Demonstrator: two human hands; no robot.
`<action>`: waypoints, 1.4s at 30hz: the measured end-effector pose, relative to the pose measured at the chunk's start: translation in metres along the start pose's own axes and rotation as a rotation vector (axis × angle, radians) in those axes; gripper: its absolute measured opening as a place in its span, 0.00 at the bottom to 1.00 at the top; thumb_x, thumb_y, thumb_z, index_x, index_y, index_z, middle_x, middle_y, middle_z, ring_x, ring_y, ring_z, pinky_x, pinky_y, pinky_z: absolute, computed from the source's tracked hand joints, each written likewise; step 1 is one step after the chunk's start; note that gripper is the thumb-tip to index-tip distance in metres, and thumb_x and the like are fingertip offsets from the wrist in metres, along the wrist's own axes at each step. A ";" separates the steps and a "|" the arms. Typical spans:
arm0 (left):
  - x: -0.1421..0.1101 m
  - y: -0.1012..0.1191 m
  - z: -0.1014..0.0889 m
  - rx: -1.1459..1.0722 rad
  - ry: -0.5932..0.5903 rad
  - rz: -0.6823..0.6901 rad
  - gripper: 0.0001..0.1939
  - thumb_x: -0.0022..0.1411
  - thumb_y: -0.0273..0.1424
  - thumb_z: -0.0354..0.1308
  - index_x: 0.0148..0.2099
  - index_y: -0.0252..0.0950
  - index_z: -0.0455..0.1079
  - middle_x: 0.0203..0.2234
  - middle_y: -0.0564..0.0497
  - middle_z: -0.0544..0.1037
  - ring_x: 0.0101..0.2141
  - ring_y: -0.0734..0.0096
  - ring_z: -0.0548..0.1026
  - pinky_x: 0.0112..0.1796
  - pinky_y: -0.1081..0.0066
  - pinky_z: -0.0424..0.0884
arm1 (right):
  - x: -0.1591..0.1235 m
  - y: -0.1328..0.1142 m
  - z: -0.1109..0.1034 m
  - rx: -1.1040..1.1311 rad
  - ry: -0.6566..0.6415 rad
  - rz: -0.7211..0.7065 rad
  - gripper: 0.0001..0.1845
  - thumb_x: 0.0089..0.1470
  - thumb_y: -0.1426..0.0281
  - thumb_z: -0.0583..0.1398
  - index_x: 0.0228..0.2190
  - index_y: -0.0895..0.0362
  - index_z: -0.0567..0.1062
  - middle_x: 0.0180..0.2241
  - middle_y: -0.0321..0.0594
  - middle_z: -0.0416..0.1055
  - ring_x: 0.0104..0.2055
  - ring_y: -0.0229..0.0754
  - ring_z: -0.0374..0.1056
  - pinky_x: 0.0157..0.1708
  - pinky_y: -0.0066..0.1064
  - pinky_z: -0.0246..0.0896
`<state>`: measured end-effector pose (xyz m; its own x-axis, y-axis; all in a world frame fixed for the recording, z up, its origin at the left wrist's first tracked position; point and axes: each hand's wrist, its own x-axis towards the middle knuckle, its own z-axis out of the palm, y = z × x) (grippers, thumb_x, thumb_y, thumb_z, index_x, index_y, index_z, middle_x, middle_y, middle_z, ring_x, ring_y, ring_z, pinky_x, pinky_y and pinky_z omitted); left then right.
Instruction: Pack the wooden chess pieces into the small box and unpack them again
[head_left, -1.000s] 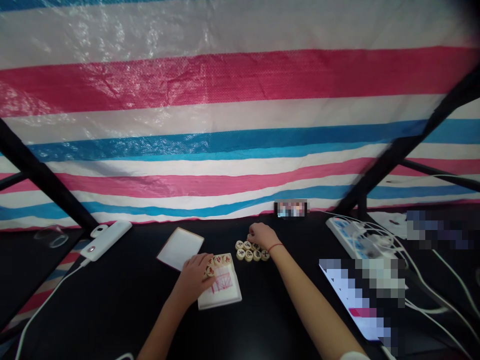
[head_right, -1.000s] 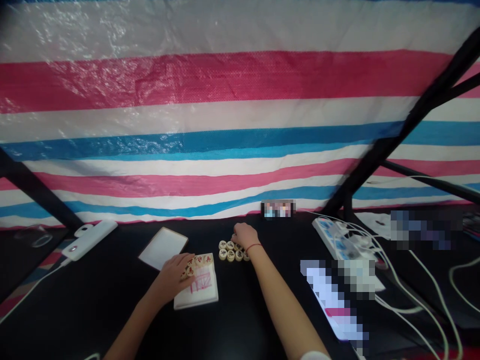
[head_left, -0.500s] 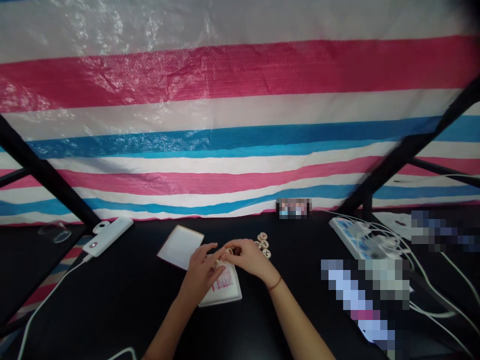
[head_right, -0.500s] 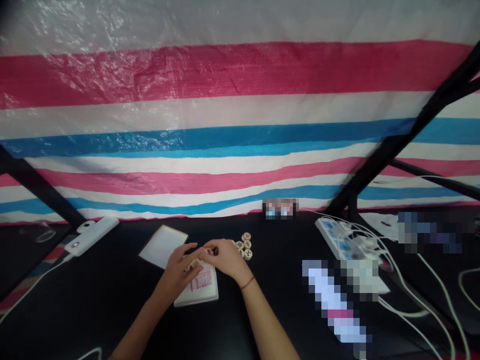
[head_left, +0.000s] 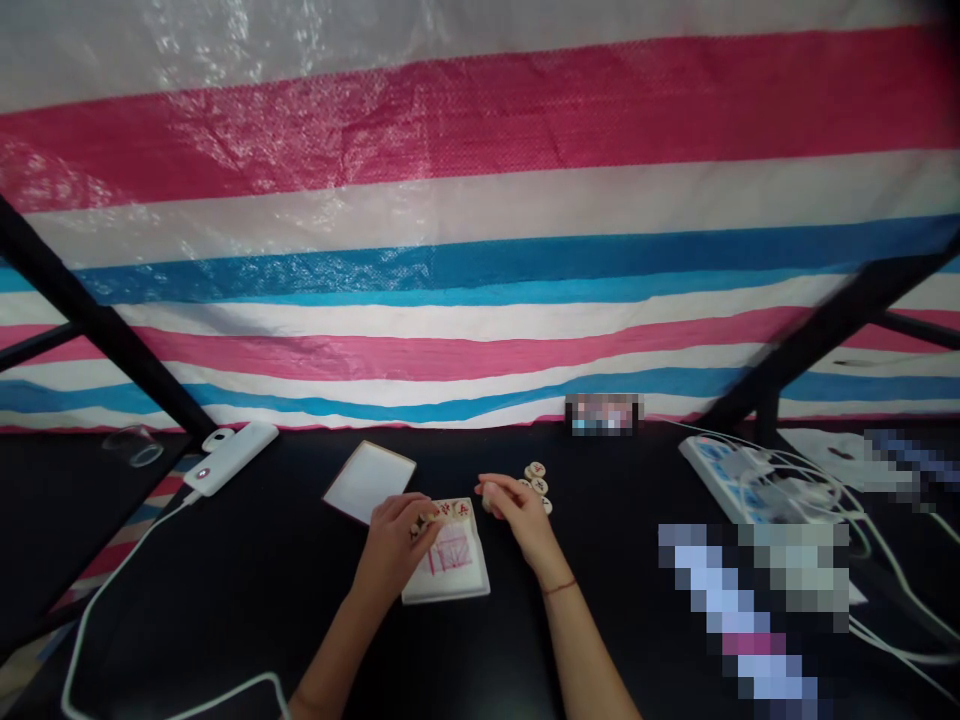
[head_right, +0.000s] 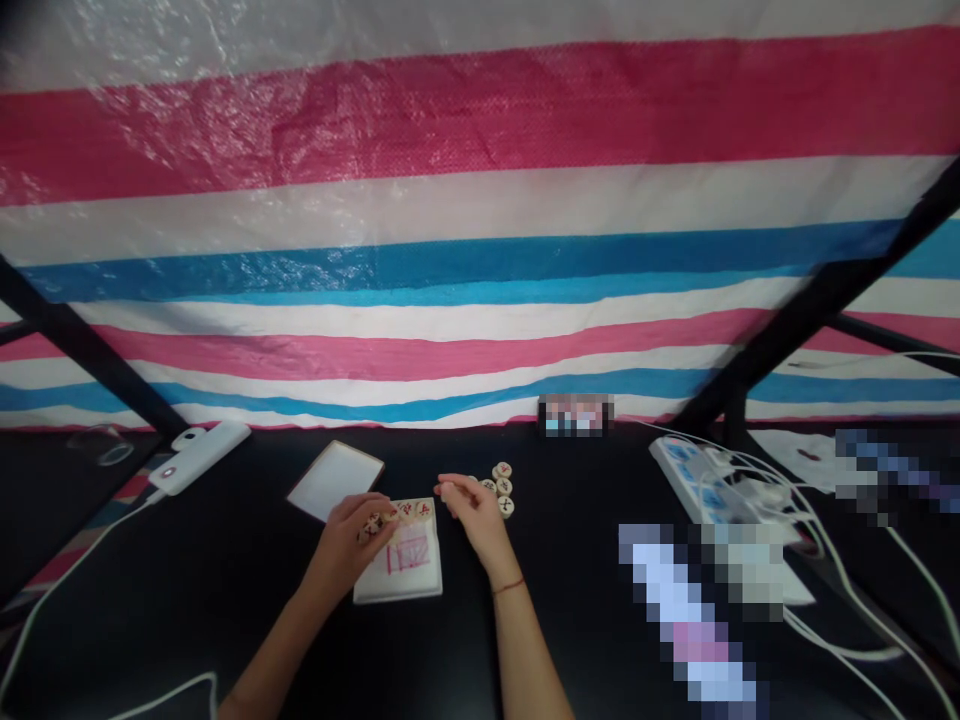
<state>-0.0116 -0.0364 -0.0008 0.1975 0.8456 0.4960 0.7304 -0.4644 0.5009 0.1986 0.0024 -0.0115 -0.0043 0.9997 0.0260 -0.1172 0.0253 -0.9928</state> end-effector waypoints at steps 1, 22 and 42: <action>-0.002 0.001 -0.001 0.005 -0.013 -0.003 0.05 0.61 0.31 0.58 0.39 0.40 0.73 0.38 0.48 0.79 0.39 0.64 0.76 0.43 0.62 0.71 | 0.000 0.002 -0.003 0.047 0.022 -0.001 0.21 0.45 0.54 0.65 0.35 0.57 0.80 0.29 0.43 0.77 0.21 0.32 0.58 0.21 0.26 0.53; -0.011 0.012 0.022 0.298 -0.202 0.146 0.02 0.59 0.28 0.60 0.35 0.42 0.71 0.36 0.54 0.78 0.39 0.62 0.71 0.39 0.61 0.60 | -0.014 -0.004 0.006 0.091 -0.076 -0.017 0.20 0.46 0.55 0.66 0.35 0.56 0.77 0.30 0.42 0.77 0.17 0.30 0.57 0.16 0.25 0.53; -0.015 0.014 0.027 0.368 -0.167 0.121 0.02 0.59 0.30 0.61 0.36 0.42 0.71 0.36 0.52 0.78 0.40 0.59 0.71 0.40 0.59 0.60 | -0.020 -0.003 0.020 -0.034 -0.212 -0.010 0.20 0.46 0.55 0.65 0.35 0.56 0.76 0.16 0.28 0.58 0.18 0.32 0.53 0.18 0.25 0.48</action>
<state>0.0133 -0.0488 -0.0199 0.3772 0.8359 0.3987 0.8742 -0.4635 0.1448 0.1793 -0.0174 -0.0067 -0.2127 0.9755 0.0565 -0.0843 0.0393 -0.9957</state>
